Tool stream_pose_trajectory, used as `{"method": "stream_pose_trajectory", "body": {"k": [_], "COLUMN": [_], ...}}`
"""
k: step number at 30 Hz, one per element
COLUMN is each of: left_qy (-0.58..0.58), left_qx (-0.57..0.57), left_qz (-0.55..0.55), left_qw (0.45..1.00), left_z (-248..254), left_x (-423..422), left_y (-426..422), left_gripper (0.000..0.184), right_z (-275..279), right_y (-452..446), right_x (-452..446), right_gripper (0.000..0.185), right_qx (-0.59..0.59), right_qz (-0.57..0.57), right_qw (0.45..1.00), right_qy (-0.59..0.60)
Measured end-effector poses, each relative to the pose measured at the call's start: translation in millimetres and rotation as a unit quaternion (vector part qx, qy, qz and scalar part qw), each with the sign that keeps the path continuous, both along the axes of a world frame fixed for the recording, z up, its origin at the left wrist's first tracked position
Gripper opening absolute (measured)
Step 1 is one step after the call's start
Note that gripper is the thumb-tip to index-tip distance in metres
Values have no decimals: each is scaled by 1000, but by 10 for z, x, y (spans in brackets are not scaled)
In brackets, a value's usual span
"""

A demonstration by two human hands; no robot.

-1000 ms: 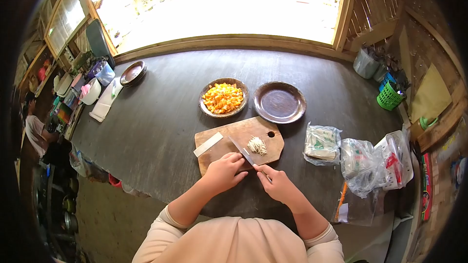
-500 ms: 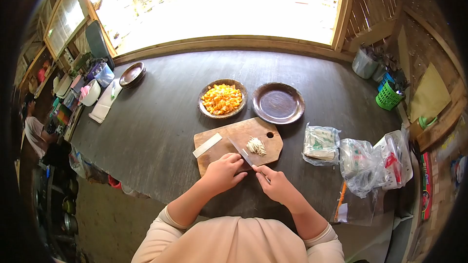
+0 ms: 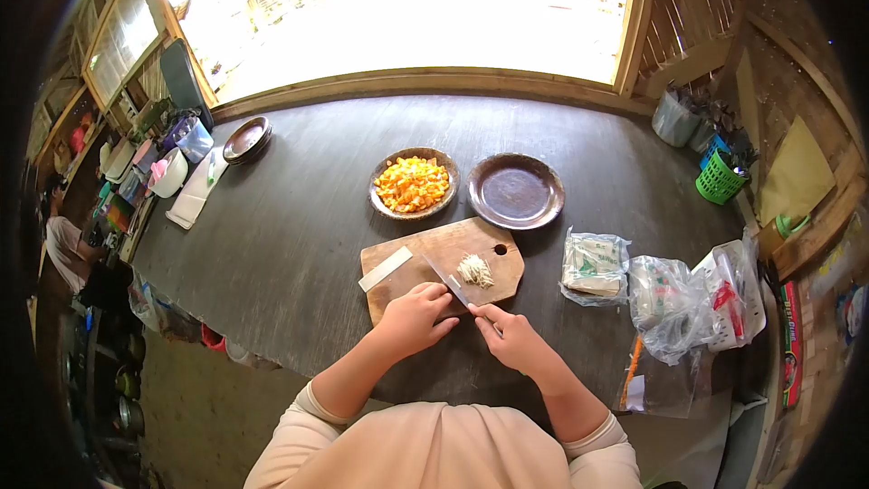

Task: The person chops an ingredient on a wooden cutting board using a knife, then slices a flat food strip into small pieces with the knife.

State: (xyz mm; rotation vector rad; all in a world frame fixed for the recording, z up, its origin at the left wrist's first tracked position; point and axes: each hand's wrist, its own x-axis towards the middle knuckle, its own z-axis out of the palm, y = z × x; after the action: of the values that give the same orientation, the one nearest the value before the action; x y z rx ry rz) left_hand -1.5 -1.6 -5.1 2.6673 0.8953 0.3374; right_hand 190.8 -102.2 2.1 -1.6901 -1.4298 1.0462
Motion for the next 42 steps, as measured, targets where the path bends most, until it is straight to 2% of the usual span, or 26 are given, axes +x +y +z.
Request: {"method": "stream_pose_trajectory", "body": {"k": [1,3,7,9,13,15,19,21,22,25,26,28,31,38,42], "left_qy": [0,1,-1,0,0,1,-17,-18,-18,-36,-40,-45,-62,-101,-114], "left_qx": [1,-5,-14,-8,-11,-9,-4,-4,-7,-13,-10,-19,-6,-37,-29], "left_qz": [-1,-1,-5,-4,1,-2,0,-5,-12,1,2,4,-22,-35,-32], "left_qw": [1000,1000,1000,1000,1000,1000,1000,1000,1000,999,999,999,998,994,993], "left_z": [-2,-1,9,-4,14,9,-51,-120,-120,-93,-77,-84,-149,-167,-208], "left_x": [5,10,-3,0,1,3,-2,-17,-18,-9,-11,-14,-20,-38,-46], "left_y": [-4,-5,14,17,4,7,31,113,135,117,122,156,221,255,253], "left_gripper": [43,43,41,41,40,39,30,28,28,29,27,26,27,32,31], "right_z": [-29,-119,-151,-25,-33,-177,-129,-24,-29,-108,-120,-64,5,-24,125], "right_y": [4,22,26,-3,17,42,59,29,17,12,2,-19,-45,-42,-66], "right_x": [-5,-11,-9,21,-2,-13,12,90,108,133,113,75,39,66,-9], "right_gripper": [26,25,25,25,26,27,33,39,39,45,45,48,46,43,41], "right_qx": [-2,75,114,15,9,89,97,-10,-15,98,100,33,23,47,1], "right_qz": [-1,1,4,7,2,2,10,42,45,96,101,61,40,-26,-19], "right_qw": [1000,997,993,1000,1000,996,995,999,999,988,987,998,999,998,999], "right_qy": [1,-6,2,-10,-6,-17,-10,-3,-3,-77,-76,8,29,11,31]}}
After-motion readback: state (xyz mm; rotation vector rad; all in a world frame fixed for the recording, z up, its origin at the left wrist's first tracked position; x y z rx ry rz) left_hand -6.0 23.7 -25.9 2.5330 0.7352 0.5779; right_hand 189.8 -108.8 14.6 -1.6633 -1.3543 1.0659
